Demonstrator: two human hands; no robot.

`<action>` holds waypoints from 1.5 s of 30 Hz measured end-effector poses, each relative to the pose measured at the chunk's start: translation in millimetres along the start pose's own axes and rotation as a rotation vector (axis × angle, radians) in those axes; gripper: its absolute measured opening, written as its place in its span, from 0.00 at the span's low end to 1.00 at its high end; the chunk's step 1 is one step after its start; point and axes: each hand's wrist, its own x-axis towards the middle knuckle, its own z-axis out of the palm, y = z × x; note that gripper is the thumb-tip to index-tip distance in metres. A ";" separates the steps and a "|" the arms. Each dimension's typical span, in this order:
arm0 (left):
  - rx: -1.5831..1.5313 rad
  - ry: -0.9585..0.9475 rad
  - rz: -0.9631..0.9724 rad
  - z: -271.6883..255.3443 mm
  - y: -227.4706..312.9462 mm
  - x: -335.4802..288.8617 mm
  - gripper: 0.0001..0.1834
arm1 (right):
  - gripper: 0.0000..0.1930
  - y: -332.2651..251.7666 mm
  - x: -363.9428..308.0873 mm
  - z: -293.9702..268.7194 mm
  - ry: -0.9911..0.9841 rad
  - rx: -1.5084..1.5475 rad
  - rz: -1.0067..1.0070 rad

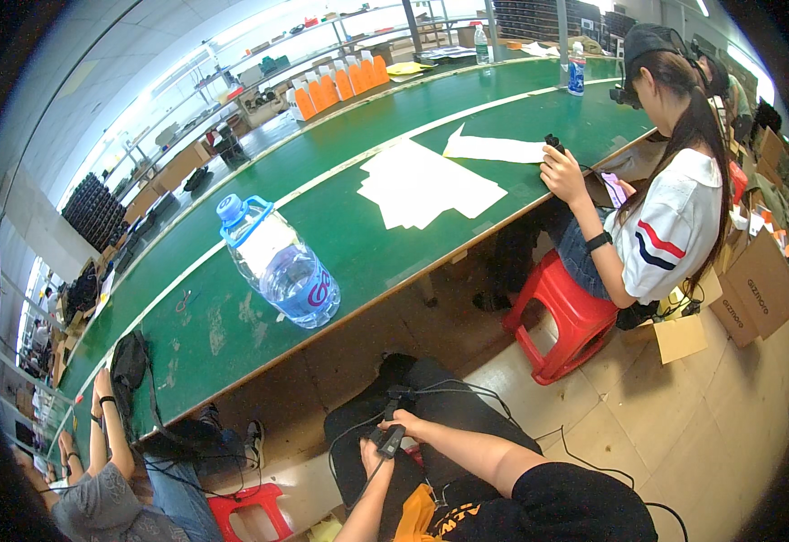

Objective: Assembling small electronic components or parts on a production line.

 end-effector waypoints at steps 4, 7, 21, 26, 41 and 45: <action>0.004 0.004 0.028 -2.0 2.7 -1.3 0.21 | 0.10 -0.5 -0.7 -1.4 -0.043 0.027 -0.001; 0.033 -0.030 -0.017 -4.4 6.6 -0.1 0.23 | 0.10 -7.0 -6.1 0.8 -0.041 0.030 0.011; -0.022 0.020 0.060 -0.5 1.9 0.5 0.17 | 0.09 3.3 0.0 -2.1 -0.026 -0.077 -0.090; -0.001 0.005 0.029 0.1 -0.6 0.5 0.17 | 0.09 2.6 0.6 -0.5 -0.002 -0.054 -0.070; -0.046 0.007 0.093 -2.7 5.4 1.5 0.15 | 0.07 -7.6 -2.7 3.4 0.027 0.167 0.057; -0.041 0.003 0.163 2.0 -2.9 2.5 0.17 | 0.07 0.6 9.4 -2.7 0.035 0.142 0.122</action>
